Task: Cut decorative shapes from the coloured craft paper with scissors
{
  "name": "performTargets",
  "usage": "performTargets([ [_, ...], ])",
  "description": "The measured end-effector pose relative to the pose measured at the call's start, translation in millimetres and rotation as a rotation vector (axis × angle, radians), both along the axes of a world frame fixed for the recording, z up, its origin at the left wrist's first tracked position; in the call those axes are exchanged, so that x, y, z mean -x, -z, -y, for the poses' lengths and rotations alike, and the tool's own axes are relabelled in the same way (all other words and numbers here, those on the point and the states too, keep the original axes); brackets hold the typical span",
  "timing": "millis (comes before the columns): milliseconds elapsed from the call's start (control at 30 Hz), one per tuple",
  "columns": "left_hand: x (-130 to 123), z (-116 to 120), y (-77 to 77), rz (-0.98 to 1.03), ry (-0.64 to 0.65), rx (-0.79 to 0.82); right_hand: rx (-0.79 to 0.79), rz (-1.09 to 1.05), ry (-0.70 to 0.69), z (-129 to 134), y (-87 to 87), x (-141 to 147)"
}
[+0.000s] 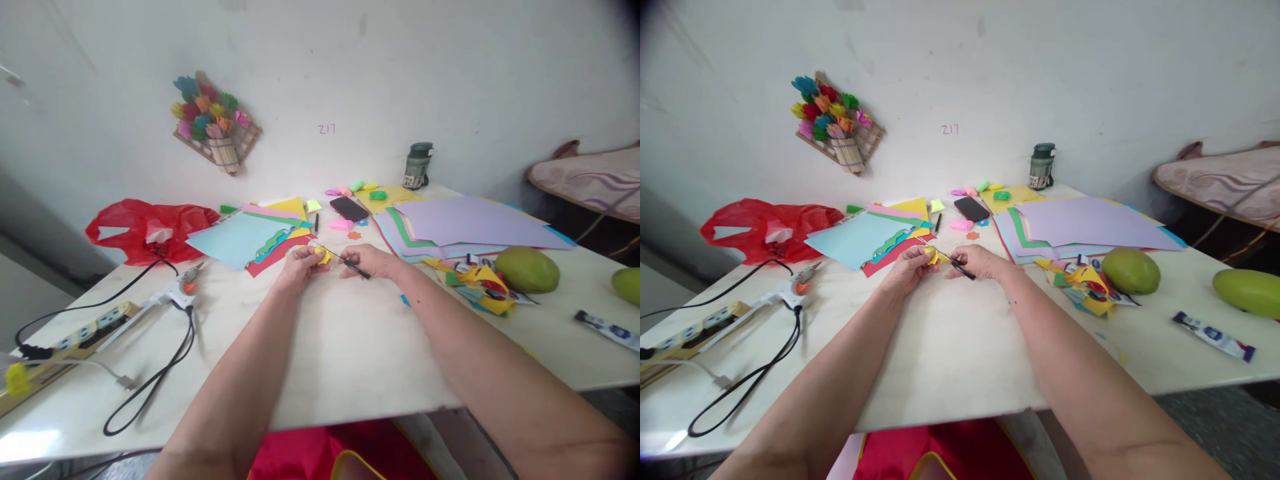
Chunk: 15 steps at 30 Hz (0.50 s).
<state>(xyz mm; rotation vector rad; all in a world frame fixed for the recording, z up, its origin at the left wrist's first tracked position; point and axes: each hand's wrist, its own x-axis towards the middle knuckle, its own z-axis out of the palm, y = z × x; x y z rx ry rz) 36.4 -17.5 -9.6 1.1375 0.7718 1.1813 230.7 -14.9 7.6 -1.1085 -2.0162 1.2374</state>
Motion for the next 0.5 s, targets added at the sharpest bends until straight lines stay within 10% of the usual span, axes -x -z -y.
performTargets([
  [500, -1.0, 0.1, 0.2, 0.033, 0.051, 0.029, 0.0, -0.038, 0.019, -1.9, 2.0, 2.0],
])
